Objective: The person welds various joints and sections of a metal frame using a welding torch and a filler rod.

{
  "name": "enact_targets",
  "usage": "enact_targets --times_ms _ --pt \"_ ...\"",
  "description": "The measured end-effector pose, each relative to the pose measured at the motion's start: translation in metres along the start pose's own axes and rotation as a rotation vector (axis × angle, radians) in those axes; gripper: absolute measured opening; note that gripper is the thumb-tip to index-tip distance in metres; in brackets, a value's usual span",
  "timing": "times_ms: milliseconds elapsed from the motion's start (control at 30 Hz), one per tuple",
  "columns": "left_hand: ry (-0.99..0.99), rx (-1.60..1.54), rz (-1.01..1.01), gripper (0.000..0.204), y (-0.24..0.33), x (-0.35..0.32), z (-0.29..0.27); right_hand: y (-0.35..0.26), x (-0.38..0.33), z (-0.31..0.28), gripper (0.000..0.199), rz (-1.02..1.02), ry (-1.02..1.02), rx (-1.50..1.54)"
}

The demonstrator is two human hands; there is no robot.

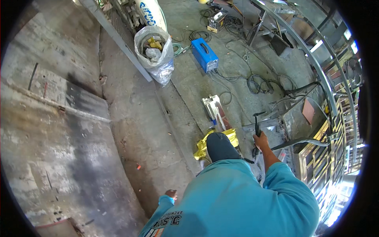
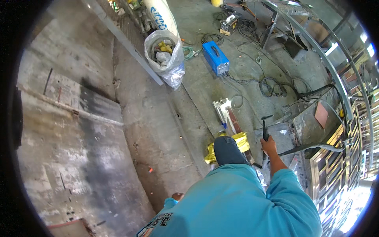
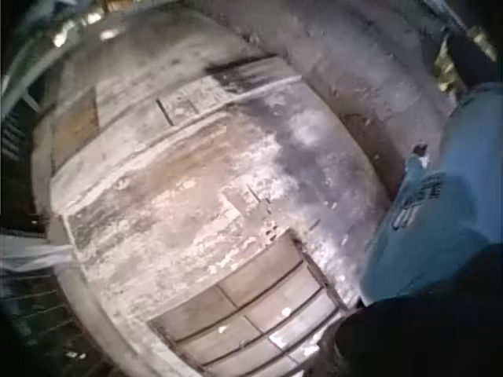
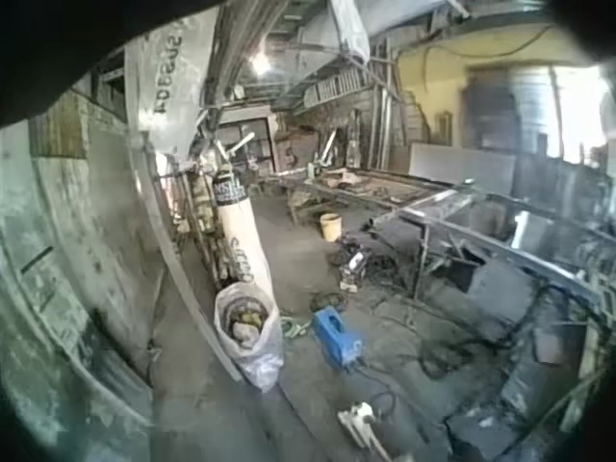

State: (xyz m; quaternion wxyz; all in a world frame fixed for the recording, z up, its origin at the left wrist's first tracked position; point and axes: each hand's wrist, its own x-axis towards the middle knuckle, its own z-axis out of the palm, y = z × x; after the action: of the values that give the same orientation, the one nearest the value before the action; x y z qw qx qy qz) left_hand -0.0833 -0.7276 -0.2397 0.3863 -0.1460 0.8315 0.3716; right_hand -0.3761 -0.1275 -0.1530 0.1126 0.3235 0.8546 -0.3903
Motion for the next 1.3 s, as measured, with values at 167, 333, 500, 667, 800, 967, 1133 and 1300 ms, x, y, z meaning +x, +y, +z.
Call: enact_targets --times_ms 167,333,500,667,800,967,1133,1300 --pt "-0.086 0.278 -0.080 0.047 0.030 0.084 -0.076 -0.022 -0.042 0.014 0.045 0.246 -0.098 0.052" --pt "-0.037 0.427 0.007 0.047 0.130 0.178 -0.215 0.058 0.002 0.063 0.058 0.215 0.008 -0.296" --pt "0.144 0.451 0.028 0.041 0.234 0.278 -0.328 -0.046 0.030 0.070 0.040 0.443 0.030 0.067" --pt "-0.055 0.957 0.318 0.037 0.308 0.378 -0.436 -0.105 0.113 0.087 0.046 0.112 0.056 -0.223" --pt "0.416 0.211 0.209 0.037 0.493 0.392 -0.478 -0.168 0.143 0.070 0.060 0.208 -0.036 -0.073" --pt "0.493 0.175 0.226 0.034 0.552 0.445 -0.554 -0.224 0.161 0.062 0.069 0.213 0.151 -0.032" --pt "0.827 0.206 0.254 0.028 0.603 0.530 -0.673 -0.167 0.137 0.088 0.065 0.488 0.238 0.074" --pt "0.855 0.251 0.181 0.037 0.681 0.598 -0.819 -0.196 0.088 0.071 0.053 0.738 0.138 0.118"
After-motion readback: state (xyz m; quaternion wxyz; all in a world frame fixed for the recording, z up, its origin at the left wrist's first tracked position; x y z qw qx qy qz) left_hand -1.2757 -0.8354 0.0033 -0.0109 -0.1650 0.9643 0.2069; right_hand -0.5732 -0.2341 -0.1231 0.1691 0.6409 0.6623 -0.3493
